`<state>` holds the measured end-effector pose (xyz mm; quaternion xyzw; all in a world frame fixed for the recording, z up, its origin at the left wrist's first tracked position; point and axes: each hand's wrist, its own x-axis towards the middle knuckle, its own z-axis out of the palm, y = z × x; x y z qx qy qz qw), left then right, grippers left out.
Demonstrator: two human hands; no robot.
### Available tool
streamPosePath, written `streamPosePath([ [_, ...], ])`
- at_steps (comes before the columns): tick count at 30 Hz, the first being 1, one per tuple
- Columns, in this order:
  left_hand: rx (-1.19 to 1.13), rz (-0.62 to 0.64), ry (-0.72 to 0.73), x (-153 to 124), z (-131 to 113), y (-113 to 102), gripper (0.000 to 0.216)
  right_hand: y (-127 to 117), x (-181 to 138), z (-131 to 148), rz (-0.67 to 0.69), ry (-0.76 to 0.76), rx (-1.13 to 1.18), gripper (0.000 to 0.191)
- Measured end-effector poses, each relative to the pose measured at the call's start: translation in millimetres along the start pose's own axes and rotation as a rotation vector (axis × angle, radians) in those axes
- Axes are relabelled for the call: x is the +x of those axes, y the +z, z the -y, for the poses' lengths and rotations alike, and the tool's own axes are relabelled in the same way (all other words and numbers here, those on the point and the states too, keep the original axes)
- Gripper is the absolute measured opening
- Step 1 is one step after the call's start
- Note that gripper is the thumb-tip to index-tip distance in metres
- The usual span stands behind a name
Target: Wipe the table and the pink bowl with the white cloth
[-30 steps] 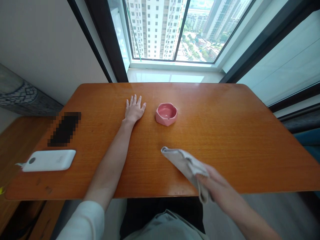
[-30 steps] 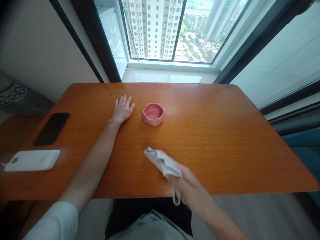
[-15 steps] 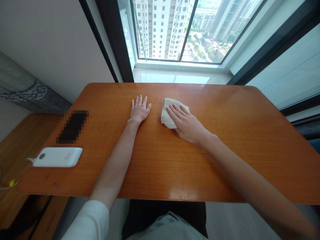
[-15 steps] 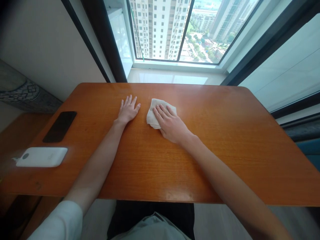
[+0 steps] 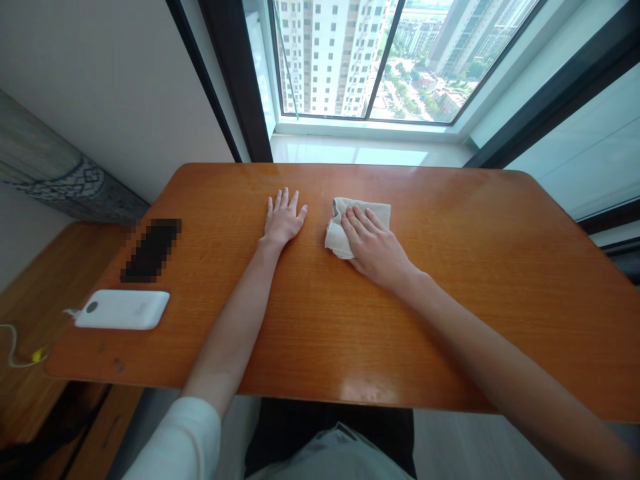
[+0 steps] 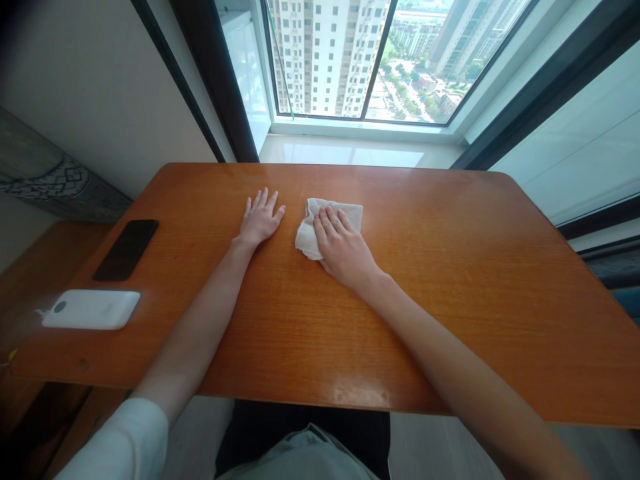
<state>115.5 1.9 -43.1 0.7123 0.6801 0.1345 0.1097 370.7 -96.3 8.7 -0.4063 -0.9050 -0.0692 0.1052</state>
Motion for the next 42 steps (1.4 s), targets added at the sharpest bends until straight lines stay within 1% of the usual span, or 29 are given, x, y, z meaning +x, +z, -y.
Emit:
streamPosePath([
  [3,-0.017,-0.030,0.006,1,2,2,0.075,-2,3,2,0.016,-0.018,0.019,0.035],
  [5,-0.044,-0.067,0.014,2,5,4,0.071,2,5,0,0.003,-0.004,0.033,0.019],
  [8,-0.136,-0.155,0.089,3,3,5,0.060,17,4,-6,-0.117,0.000,0.057,0.011],
  [10,-0.253,-0.231,0.194,-1,-6,5,0.054,26,2,-10,-0.241,0.021,0.154,0.008],
  [11,-0.326,-0.271,0.257,-6,-14,6,0.052,29,2,-12,-0.314,0.069,0.249,0.007],
  [12,-0.405,-0.305,0.326,-12,-24,7,0.052,31,2,-14,-0.389,0.154,0.383,0.009],
  [14,-0.543,-0.358,0.463,-29,-46,11,0.054,31,2,-14,-0.523,0.409,0.740,0.022],
  [15,-0.575,-0.353,0.537,-38,-56,14,0.056,31,2,-14,-0.575,0.540,0.927,0.029],
  [16,-0.565,-0.333,0.636,-48,-66,17,0.062,31,1,-12,-0.615,0.650,1.091,0.034],
  [17,-0.528,-0.313,0.719,-57,-73,20,0.074,31,1,-9,-0.651,0.732,1.221,0.037],
  [19,-0.450,-0.321,0.809,-69,-82,26,0.102,32,-3,-1,-0.713,0.821,1.365,0.038],
  [20,-0.411,-0.336,0.838,-73,-83,28,0.110,33,-5,3,-0.729,0.848,1.390,0.037],
  [21,-0.381,-0.353,0.863,-75,-83,29,0.114,35,-7,7,-0.732,0.868,1.399,0.038],
  [23,-0.336,-0.370,0.908,-75,-80,29,0.116,36,-10,14,-0.711,0.881,1.388,0.041],
  [26,-0.302,-0.339,0.957,-70,-73,27,0.122,34,-11,18,-0.677,0.871,1.349,0.046],
  [28,-0.262,-0.323,0.975,-67,-68,26,0.119,30,-9,18,-0.674,0.885,1.344,0.045],
  [32,-0.216,-0.337,1.005,-66,-62,24,0.098,23,-7,19,-0.751,0.891,1.400,0.039],
  [35,-0.314,-0.316,0.988,-66,-61,22,0.096,24,-10,20,-0.777,0.814,1.387,0.035],
  [38,-0.469,-0.264,0.934,-66,-61,20,0.105,30,-15,21,-0.745,0.759,1.293,0.033],
  [40,-0.569,-0.241,0.916,-66,-61,19,0.107,33,-17,23,-0.722,0.740,1.267,0.035],
  [42,-0.658,-0.234,0.903,-67,-62,18,0.104,34,-19,24,-0.719,0.723,1.284,0.038],
])
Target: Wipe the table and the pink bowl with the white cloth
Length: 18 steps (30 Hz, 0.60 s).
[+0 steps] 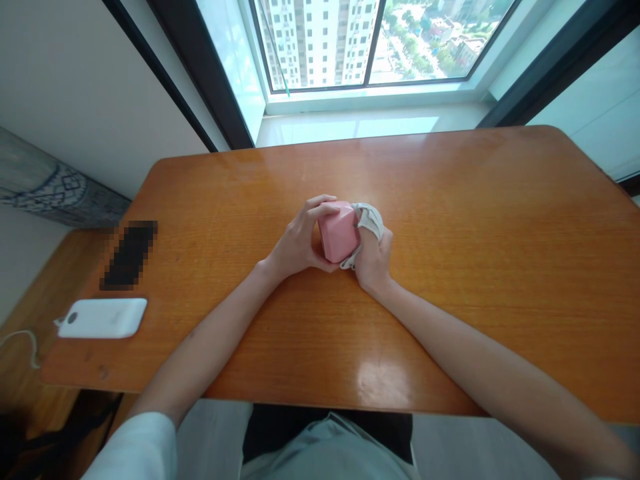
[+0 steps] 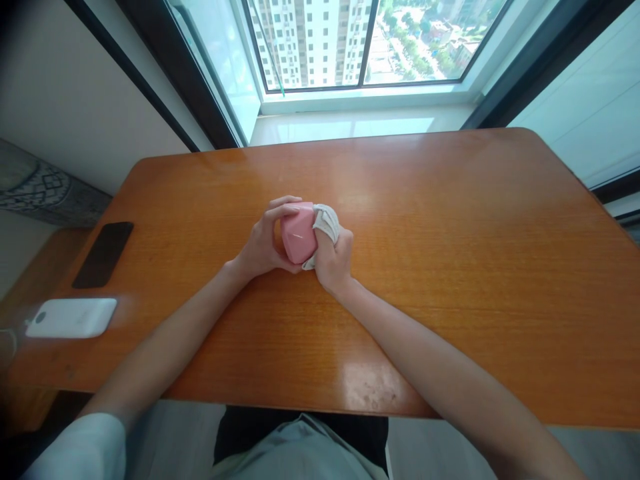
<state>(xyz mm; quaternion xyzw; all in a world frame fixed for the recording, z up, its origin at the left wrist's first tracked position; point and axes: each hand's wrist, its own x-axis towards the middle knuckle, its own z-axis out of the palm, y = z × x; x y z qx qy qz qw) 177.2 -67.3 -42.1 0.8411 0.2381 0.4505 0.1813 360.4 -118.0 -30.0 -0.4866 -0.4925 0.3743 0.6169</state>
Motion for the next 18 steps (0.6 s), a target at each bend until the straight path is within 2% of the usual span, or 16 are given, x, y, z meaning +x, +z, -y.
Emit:
streamPosePath([
  [5,-0.135,-0.051,-0.138,-1,0,3,0.106,0,-1,3,0.064,0.032,0.074,0.039],
  [11,-0.367,0.041,-0.240,-1,7,3,0.098,2,2,4,0.081,0.070,0.058,0.047],
  [15,-0.247,0.073,-0.222,0,5,3,0.101,4,11,3,0.045,0.046,0.064,0.039],
  [18,-0.065,0.040,-0.085,1,2,5,0.116,5,16,1,0.029,0.055,0.088,0.035],
])
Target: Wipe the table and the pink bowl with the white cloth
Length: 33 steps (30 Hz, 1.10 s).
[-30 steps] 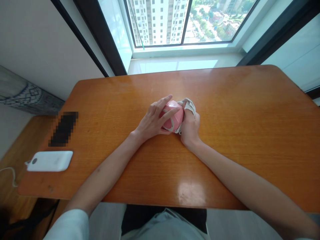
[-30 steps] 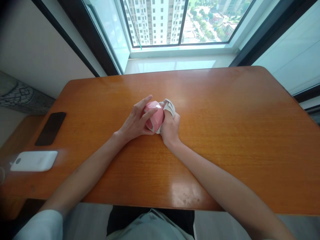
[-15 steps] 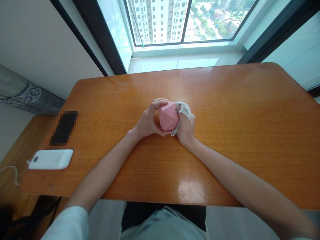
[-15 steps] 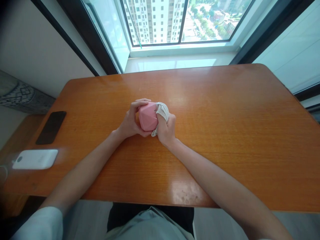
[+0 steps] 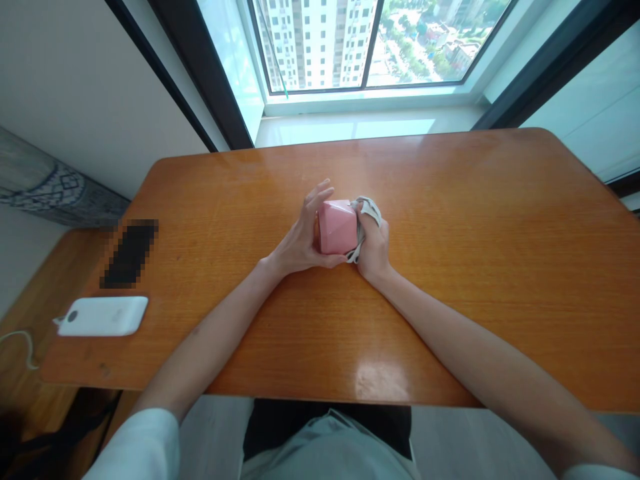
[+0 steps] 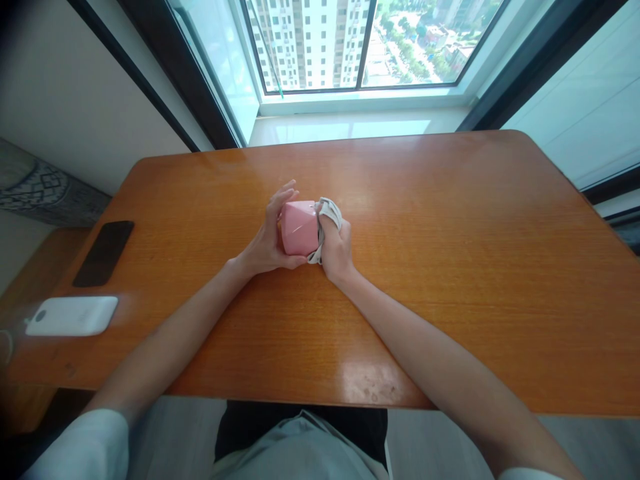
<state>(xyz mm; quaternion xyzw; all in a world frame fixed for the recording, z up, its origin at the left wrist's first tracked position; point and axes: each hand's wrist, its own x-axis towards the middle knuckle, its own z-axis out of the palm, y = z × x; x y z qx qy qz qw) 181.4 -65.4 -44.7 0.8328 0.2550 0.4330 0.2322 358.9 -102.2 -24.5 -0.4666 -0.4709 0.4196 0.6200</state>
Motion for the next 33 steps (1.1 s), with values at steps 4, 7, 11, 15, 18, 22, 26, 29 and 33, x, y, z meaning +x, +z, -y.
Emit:
streamPosePath([
  [4,0.029,0.013,0.096,2,1,1,0.105,-6,3,-7,0.030,0.000,-0.052,0.032],
  [7,-0.010,-0.014,0.100,3,4,1,0.096,-17,9,-7,0.167,0.009,-0.039,0.030],
  [11,-0.030,-0.050,0.088,4,6,-1,0.093,-36,22,12,0.485,0.167,0.019,0.058],
  [15,-0.026,-0.045,0.106,4,6,0,0.093,-48,29,38,0.663,0.250,-0.052,0.052],
  [18,0.004,-0.032,0.124,3,8,2,0.093,-52,30,44,0.695,0.260,-0.123,0.037],
  [22,-0.035,0.000,0.137,2,8,4,0.093,-52,29,32,0.658,0.091,-0.220,0.018],
  [26,-0.091,0.013,0.123,1,6,4,0.092,-45,24,15,0.547,-0.239,-0.297,0.010],
  [29,-0.096,-0.016,0.108,1,7,4,0.094,-41,19,6,0.499,-0.500,-0.367,0.013],
  [33,-0.078,-0.048,0.161,2,11,5,0.102,-43,13,5,0.479,-0.635,-0.383,0.012],
])
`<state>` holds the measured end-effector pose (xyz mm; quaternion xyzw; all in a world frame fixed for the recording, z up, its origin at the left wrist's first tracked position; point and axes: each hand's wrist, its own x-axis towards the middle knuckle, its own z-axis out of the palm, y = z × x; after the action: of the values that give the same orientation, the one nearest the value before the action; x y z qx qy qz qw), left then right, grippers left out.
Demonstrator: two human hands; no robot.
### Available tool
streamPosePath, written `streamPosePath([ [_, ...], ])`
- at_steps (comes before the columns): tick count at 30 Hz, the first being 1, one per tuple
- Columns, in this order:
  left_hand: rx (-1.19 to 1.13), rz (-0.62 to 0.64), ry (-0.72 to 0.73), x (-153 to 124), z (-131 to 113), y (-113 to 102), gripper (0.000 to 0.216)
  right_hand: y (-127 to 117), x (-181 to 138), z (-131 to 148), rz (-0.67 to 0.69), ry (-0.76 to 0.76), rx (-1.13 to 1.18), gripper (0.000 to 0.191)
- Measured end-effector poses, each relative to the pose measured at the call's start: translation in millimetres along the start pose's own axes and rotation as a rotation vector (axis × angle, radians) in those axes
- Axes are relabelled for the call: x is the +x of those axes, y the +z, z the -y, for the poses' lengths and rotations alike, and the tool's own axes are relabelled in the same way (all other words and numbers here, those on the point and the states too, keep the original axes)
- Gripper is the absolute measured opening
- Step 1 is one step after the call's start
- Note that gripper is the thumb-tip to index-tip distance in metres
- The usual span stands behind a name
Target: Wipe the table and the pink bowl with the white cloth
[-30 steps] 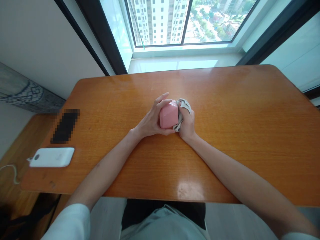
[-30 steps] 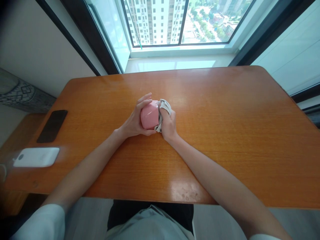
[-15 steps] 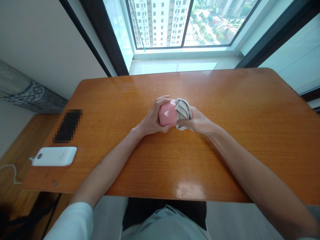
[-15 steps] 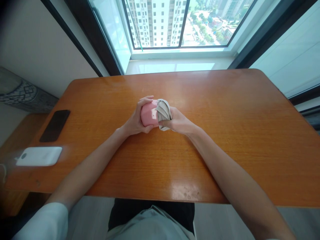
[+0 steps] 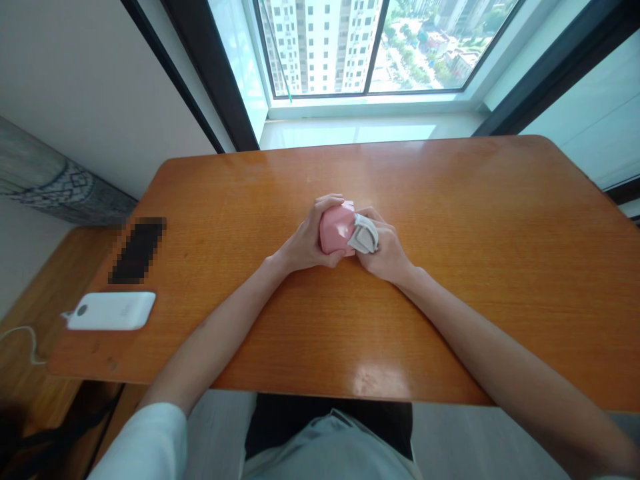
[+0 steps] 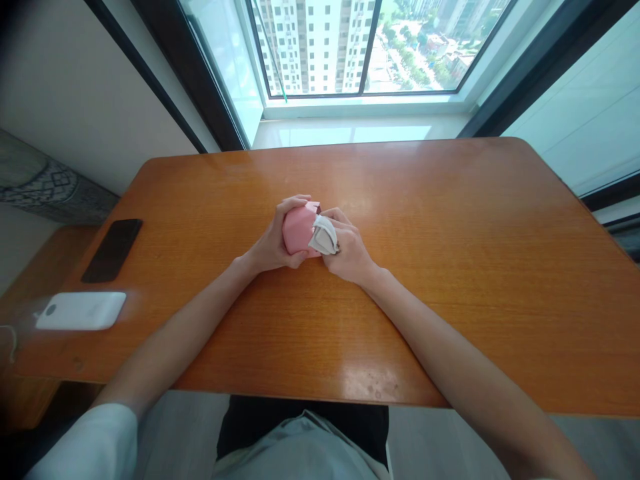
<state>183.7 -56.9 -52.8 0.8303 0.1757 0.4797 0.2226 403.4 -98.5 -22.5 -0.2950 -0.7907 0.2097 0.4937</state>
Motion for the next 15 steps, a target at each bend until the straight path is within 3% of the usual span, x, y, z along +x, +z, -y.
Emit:
streamPosePath([
  [4,0.013,-0.014,0.044,1,1,2,0.101,-6,-3,11,-0.004,0.168,0.104,0.005],
  [8,0.072,-0.024,0.029,1,-4,3,0.100,-7,-1,17,-0.058,0.554,0.267,0.016],
  [11,0.126,-0.004,-0.009,-1,-9,4,0.101,-2,3,16,-0.181,0.795,0.466,0.022],
  [15,0.165,0.023,-0.030,-2,-14,4,0.104,2,6,16,-0.262,0.846,0.700,0.022],
])
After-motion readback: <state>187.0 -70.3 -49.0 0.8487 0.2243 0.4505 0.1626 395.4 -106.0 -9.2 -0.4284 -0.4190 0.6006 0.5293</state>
